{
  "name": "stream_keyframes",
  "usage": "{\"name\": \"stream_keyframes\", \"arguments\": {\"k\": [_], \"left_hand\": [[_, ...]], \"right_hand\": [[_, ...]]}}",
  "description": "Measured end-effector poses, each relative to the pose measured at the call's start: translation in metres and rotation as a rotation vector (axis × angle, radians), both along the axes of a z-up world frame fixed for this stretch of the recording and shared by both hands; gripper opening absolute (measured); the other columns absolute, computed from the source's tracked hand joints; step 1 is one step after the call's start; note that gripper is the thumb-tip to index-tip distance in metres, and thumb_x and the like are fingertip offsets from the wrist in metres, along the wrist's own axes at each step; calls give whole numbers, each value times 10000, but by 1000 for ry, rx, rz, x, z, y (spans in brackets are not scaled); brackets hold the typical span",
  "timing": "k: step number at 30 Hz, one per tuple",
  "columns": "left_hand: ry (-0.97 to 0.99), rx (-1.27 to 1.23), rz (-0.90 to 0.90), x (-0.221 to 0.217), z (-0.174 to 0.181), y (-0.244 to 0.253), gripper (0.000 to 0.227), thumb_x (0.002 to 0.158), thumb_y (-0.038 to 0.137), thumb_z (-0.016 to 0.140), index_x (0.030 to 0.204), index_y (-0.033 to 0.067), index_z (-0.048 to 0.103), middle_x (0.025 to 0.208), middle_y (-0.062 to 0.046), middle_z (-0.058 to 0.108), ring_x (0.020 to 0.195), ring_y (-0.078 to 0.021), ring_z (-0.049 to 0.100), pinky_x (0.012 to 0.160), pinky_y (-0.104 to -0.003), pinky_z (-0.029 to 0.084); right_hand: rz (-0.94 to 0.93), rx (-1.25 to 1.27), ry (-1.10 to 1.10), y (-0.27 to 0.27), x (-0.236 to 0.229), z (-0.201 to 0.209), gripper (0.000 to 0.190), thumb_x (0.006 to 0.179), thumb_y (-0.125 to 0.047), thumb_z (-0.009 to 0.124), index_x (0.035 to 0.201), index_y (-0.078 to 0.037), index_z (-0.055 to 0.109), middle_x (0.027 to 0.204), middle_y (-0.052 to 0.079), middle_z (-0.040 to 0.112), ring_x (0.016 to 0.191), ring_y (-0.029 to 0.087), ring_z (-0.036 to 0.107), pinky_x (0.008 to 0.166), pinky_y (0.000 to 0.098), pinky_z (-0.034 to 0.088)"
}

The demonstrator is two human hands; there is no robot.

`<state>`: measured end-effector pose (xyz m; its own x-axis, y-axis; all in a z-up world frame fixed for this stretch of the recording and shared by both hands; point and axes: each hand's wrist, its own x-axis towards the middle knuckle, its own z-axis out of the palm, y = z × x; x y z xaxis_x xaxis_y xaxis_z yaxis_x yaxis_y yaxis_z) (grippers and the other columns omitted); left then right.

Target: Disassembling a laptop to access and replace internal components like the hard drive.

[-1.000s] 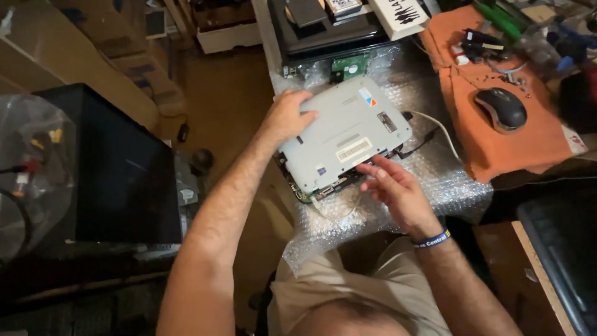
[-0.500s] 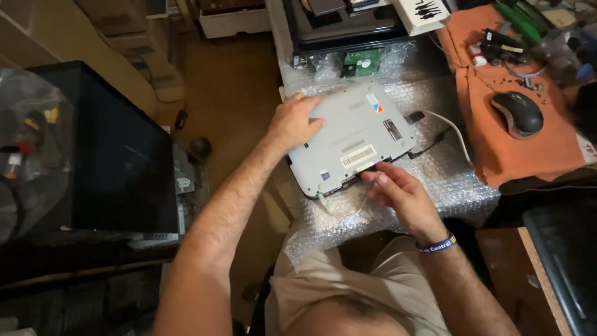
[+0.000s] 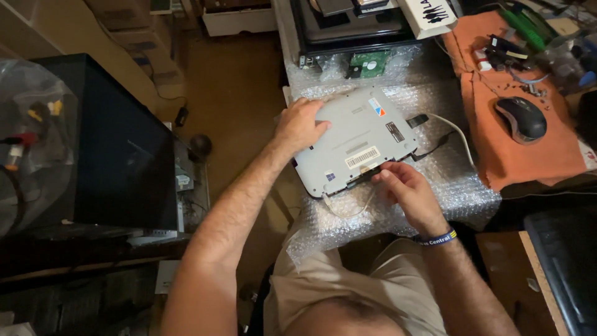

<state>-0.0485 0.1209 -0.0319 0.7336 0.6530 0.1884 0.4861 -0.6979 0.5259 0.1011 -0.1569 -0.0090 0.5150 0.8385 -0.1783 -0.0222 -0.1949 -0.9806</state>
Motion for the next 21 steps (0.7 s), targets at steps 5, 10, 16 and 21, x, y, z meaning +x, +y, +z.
{"name": "stream_keyframes", "arguments": {"k": [5, 10, 16, 21], "left_hand": [[7, 20, -3, 2, -3, -3, 520, 853, 426, 752, 1296, 168, 667, 1157, -89, 653, 1133, -305, 667, 955, -456, 529], [-87, 105, -16, -4, -9, -6, 494, 860, 390, 769, 1270, 131, 670, 1148, -105, 649, 1120, -311, 666, 946, -451, 530], [-206, 314, 1, -6, -10, -17, 460, 804, 393, 820, 1163, 136, 693, 1076, -81, 646, 1041, -298, 671, 910, -456, 532], [-214, 416, 34, -1, -27, -17, 469, 818, 384, 808, 1191, 128, 682, 1129, -117, 643, 1089, -330, 656, 939, -487, 508]], "right_hand": [[-17, -32, -23, 1, -1, 16, 330, 1013, -242, 670, 1189, 35, 630, 891, 148, 752, 532, 111, 604, 432, 206, 424], [-11, -116, -88, 10, -5, 39, 319, 998, -270, 691, 1101, 32, 685, 841, 162, 756, 527, 132, 588, 452, 227, 375], [17, -301, -420, 12, 3, 33, 334, 953, -437, 731, 1028, -114, 767, 776, 50, 775, 594, 133, 653, 527, 255, 434], [39, -161, -828, 18, 5, 18, 297, 900, -450, 792, 1072, -211, 761, 812, -13, 757, 667, 172, 691, 591, 309, 509]]}}
